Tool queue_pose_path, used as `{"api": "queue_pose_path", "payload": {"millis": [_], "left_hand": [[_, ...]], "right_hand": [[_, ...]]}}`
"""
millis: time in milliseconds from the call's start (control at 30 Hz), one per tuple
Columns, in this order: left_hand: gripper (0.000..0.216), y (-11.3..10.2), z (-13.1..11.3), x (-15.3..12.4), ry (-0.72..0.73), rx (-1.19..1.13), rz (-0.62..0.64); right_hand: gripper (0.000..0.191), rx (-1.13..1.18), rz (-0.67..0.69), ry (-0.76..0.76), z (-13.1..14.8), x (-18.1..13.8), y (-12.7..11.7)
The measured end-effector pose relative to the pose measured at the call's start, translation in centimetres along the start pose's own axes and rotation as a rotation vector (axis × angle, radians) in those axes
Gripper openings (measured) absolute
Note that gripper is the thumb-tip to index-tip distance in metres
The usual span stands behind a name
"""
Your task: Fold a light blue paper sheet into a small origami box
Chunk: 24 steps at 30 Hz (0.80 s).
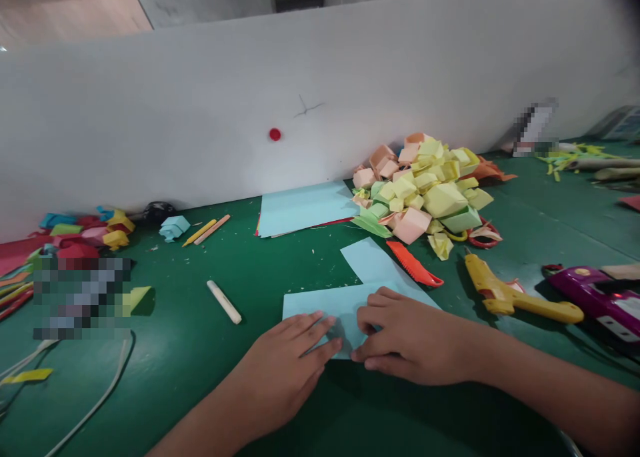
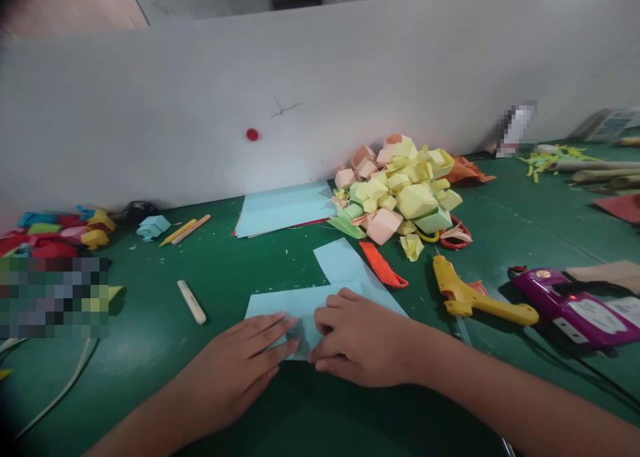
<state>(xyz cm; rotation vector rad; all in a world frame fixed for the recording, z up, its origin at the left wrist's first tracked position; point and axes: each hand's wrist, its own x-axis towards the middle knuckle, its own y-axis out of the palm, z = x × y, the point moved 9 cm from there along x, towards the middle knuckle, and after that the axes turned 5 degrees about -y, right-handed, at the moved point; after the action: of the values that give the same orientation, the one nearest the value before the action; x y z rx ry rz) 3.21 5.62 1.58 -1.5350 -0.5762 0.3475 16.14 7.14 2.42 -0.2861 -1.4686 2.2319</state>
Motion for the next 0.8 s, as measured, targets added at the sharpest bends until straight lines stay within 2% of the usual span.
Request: {"api": "queue_pose_path", "payload": {"millis": [333, 800], "left_hand": [[0.029, -0.8, -1.6, 0.5, 0.06, 0.027, -0.021], [0.033, -0.5, -1.5, 0.5, 0.074, 0.081, -0.011]], "right_hand": [[0.026, 0.01, 0.033, 0.029, -0.5, 0.0, 0.4], [0.027, 0.038, 0.054, 0.044, -0.7, -0.2, 0.5]]}}
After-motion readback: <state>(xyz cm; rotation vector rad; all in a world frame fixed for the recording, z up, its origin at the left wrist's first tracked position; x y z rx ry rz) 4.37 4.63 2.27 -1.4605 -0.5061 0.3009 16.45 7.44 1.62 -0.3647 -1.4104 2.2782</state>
